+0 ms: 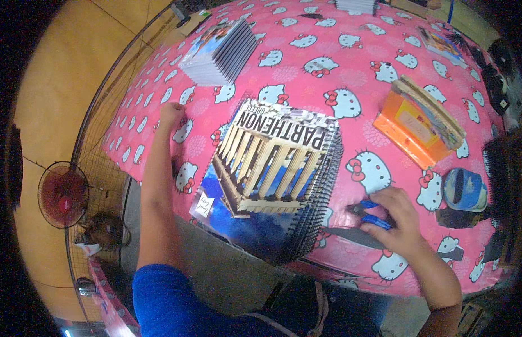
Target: The person assembles spiral notebooks by threading metal coils through pre-punched holes and using blue-handled pliers to trim the ends of the wire.
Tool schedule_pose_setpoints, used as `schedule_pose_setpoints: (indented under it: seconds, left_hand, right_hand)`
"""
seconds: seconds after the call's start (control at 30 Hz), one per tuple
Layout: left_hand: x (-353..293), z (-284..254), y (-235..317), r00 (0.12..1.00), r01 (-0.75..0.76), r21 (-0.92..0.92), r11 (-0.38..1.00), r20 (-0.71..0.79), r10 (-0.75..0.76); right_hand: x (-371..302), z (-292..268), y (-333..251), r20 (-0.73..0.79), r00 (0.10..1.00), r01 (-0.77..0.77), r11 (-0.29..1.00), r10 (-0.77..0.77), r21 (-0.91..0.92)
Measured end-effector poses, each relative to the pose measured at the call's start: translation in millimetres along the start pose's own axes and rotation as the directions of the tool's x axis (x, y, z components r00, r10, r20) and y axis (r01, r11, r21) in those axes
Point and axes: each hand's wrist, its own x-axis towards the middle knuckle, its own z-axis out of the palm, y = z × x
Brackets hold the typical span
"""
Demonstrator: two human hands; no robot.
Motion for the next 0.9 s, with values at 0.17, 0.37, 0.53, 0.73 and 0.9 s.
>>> schedule_pose_setpoints:
  seconds: [0.17, 0.37, 0.53, 0.73, 0.9]
  left_hand:
    - [-52, -49, 9, 0.95, 0.114, -0.151, 0.982, 0.306, -0.064]
    - [-87, -60, -3, 0.98, 0.015, -0.005, 1.0, 0.201, -0.014]
    - [-138, -134, 176, 0.965, -0.197, -0.468, 0.861, -0.246, 0.087]
    - [-243, -167, 328, 0.311, -0.898, -0.329, 0.293, -0.003, 0.95]
    - [-248, -135, 330, 0.257, -0.862, -0.446, 0.24, 0.021, 0.966]
  right_hand:
    - [-5, 2, 3, -0.044, 0.998, -0.038, 0.999, 0.037, -0.011]
    - [-3, 4, 4, -0.048, 0.999, -0.016, 1.0, 0.015, -0.009]
    - [-5, 0, -17, 0.021, 0.977, 0.214, 0.976, -0.214, -0.043]
    - [-4, 3, -59, 0.133, 0.941, 0.31, 0.95, -0.31, 0.017]
    - [2, 0, -64, 0.114, 0.911, 0.405, 0.911, -0.396, -0.074]
